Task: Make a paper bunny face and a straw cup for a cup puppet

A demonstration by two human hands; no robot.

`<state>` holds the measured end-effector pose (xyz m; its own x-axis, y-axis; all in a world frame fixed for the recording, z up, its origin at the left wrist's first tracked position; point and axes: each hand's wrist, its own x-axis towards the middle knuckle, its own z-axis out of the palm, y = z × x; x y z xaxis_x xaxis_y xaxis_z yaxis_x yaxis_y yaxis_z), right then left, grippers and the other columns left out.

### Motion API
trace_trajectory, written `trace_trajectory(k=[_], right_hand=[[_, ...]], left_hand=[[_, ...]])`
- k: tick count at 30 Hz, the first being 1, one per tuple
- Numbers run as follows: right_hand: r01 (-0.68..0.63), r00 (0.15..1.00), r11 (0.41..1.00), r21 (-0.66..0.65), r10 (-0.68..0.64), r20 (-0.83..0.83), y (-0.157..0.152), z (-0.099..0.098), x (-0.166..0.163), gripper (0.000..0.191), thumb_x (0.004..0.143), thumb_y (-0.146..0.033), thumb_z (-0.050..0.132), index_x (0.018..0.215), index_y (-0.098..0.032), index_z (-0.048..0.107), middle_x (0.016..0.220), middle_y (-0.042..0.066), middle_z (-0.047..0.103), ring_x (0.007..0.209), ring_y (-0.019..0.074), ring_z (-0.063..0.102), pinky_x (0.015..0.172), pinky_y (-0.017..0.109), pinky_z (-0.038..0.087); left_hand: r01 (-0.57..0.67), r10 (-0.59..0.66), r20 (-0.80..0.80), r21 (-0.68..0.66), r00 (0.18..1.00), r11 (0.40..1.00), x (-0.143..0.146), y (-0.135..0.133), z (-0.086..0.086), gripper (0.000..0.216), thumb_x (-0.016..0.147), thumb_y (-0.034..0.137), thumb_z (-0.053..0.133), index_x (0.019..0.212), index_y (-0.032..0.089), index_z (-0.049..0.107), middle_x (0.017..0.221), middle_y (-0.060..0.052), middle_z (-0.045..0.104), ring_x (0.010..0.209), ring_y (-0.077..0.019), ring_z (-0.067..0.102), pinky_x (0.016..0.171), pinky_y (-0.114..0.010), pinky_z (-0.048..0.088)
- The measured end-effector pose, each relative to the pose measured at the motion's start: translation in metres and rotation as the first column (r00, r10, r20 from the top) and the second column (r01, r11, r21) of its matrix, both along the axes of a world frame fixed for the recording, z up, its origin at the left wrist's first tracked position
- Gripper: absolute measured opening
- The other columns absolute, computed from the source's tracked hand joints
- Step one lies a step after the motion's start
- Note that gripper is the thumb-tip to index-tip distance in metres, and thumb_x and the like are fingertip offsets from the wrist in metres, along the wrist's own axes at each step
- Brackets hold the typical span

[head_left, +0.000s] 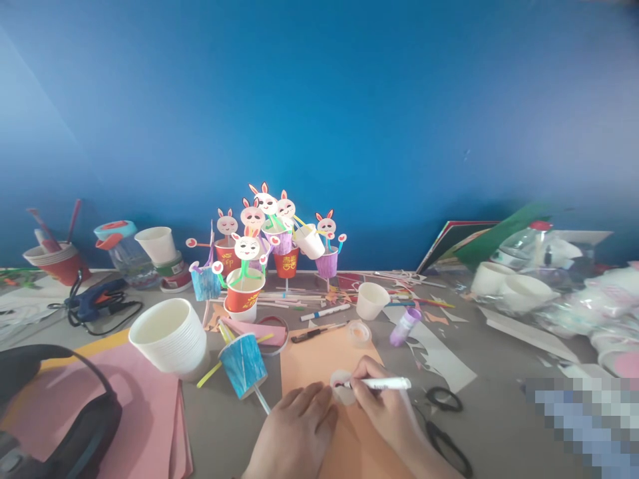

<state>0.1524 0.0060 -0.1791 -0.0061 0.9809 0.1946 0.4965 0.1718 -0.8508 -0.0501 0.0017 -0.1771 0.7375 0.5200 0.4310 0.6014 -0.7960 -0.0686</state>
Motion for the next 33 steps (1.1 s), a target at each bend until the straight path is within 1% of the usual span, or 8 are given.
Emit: trace_trajectory(k=[3,7,12,18,23,33], right_hand=[[-0.002,1.000,1.000,-0.002,0.002,0.010,-0.0001,0.0003,0.0002,0.023,0.089,-0.030,0.049,0.067,-0.024,0.042,0.057,-0.007,0.042,0.052,0.0127,0.041,0.050,0.022,0.034],[-0.020,1.000,1.000,0.011,0.020,0.006,-0.0001,0.0019,-0.0007,0.024,0.089,-0.029,0.049,0.067,-0.025,0.042,0.057,-0.007,0.041,0.051,0.0127,0.040,0.049,0.022,0.033],[0.005,1.000,1.000,-0.005,-0.005,0.007,0.0001,0.0020,-0.0003,0.025,0.089,-0.031,0.049,0.066,-0.025,0.042,0.056,-0.006,0.043,0.052,0.0133,0.042,0.049,0.022,0.034],[-0.014,0.999,1.000,0.010,0.014,0.046,-0.0010,0.0033,-0.0007,0.024,0.090,-0.031,0.047,0.067,-0.025,0.040,0.059,-0.007,0.039,0.053,0.0132,0.040,0.051,0.023,0.033],[0.003,1.000,1.000,0.000,-0.003,0.015,-0.0010,0.0050,-0.0012,0.024,0.088,-0.030,0.048,0.066,-0.025,0.041,0.057,-0.008,0.038,0.050,0.0128,0.039,0.048,0.022,0.032],[0.004,1.000,1.000,0.011,-0.004,-0.006,-0.0004,0.0032,-0.0016,0.024,0.087,-0.029,0.050,0.065,-0.025,0.041,0.056,-0.007,0.041,0.050,0.0126,0.041,0.048,0.022,0.033]], left_hand=[[0.002,-0.003,-0.033,-0.032,0.999,0.999,0.0000,0.0002,-0.0013,0.021,0.099,0.029,0.050,0.109,0.020,0.067,0.121,-0.002,0.073,0.110,-0.0200,0.065,0.083,-0.031,0.054],[-0.006,0.006,0.000,-0.019,1.000,1.000,0.0001,-0.0004,-0.0026,0.021,0.099,0.028,0.050,0.108,0.021,0.068,0.121,-0.001,0.073,0.109,-0.0200,0.066,0.083,-0.031,0.054],[0.001,-0.001,-0.023,-0.038,1.000,0.999,-0.0004,-0.0008,-0.0031,0.021,0.099,0.029,0.049,0.109,0.021,0.067,0.122,-0.002,0.072,0.110,-0.0204,0.066,0.083,-0.032,0.054],[-0.006,0.006,-0.007,-0.041,1.000,0.999,-0.0002,-0.0012,-0.0008,0.020,0.099,0.028,0.051,0.109,0.021,0.067,0.121,-0.002,0.073,0.108,-0.0200,0.067,0.083,-0.030,0.054],[0.004,-0.003,0.011,-0.021,1.000,1.000,-0.0001,-0.0007,-0.0003,0.019,0.097,0.028,0.054,0.108,0.020,0.067,0.120,-0.001,0.074,0.107,-0.0203,0.068,0.081,-0.031,0.055],[-0.010,0.009,-0.024,-0.046,1.000,0.999,0.0001,-0.0020,-0.0020,0.019,0.098,0.028,0.054,0.110,0.021,0.066,0.123,-0.002,0.072,0.110,-0.0207,0.066,0.083,-0.032,0.055]])
